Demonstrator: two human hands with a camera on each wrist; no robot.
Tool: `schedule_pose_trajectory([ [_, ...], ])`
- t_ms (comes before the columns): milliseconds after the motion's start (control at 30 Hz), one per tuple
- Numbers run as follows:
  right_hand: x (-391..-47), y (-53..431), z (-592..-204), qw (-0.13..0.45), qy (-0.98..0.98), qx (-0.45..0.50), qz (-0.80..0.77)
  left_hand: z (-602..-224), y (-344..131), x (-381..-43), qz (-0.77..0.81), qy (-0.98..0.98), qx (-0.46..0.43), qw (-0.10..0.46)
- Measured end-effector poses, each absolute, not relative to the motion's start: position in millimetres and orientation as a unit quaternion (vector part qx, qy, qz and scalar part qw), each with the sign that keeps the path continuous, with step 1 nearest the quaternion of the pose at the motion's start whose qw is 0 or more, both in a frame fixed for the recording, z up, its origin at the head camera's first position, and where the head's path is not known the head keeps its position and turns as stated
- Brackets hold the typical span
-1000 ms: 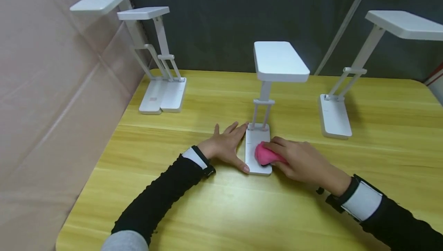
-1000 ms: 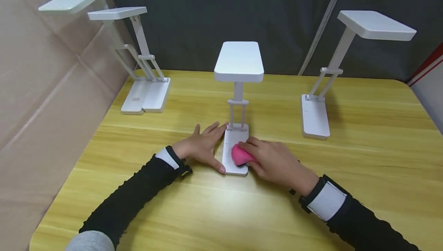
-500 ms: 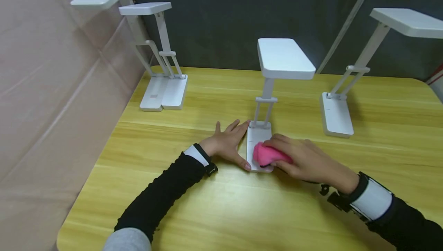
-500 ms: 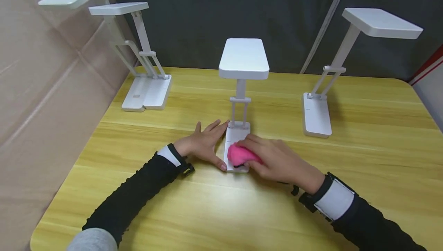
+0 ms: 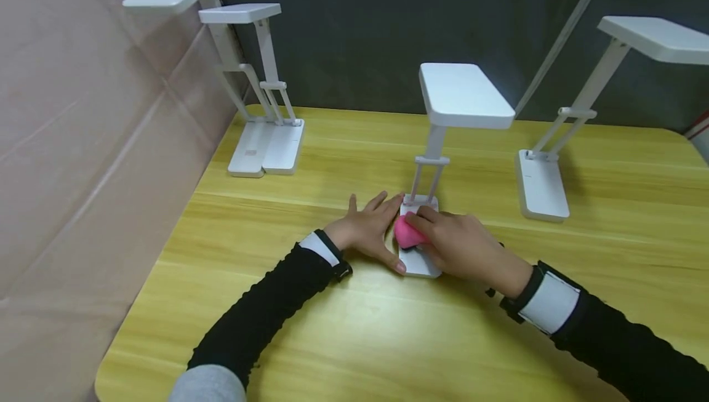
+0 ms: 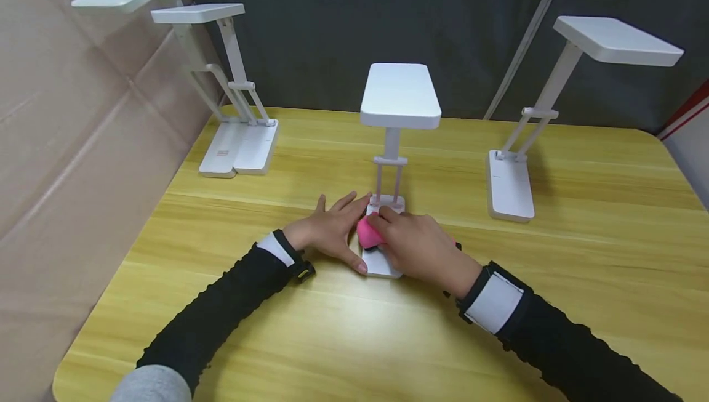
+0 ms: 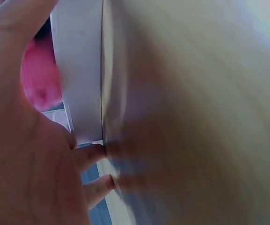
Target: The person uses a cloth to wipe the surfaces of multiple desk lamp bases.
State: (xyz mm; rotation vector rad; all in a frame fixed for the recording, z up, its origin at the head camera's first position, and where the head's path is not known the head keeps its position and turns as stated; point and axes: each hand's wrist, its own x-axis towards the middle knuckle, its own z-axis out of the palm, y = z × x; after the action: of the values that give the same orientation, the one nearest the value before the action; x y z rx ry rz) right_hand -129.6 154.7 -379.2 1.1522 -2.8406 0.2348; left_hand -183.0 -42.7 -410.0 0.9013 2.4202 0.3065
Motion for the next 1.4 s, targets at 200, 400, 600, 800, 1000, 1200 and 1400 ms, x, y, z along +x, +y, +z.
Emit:
schedule_pose_trajectory([
  [200,-109,160,-377,0.004,-0.914,0.391,0.107,-409,-41,-185,0.098,0.901,0.336,0.257],
  [400,-101,167,-377,-0.035,-0.909,0.383,0.159,-410,-42,-188,0.096,0.899,0.341,0.259],
  [600,-87,180,-378,-0.072,-0.866,0.439,0.230,-411,-44,-187,0.101,0.894,0.344,0.268],
  [800,-66,185,-381,-0.028,-0.839,0.486,0.242,-408,-43,-193,0.070,0.899,0.371,0.222],
  [1000,-52,188,-382,0.001,-0.840,0.487,0.239,-408,-30,-214,0.042,0.896,0.374,0.237],
  [1200,-39,189,-384,-0.004,-0.850,0.466,0.245,-407,-8,-236,0.023,0.894,0.365,0.261],
  [1400,-28,187,-385,-0.017,-0.866,0.441,0.238,-405,7,-255,0.011,0.893,0.357,0.274],
])
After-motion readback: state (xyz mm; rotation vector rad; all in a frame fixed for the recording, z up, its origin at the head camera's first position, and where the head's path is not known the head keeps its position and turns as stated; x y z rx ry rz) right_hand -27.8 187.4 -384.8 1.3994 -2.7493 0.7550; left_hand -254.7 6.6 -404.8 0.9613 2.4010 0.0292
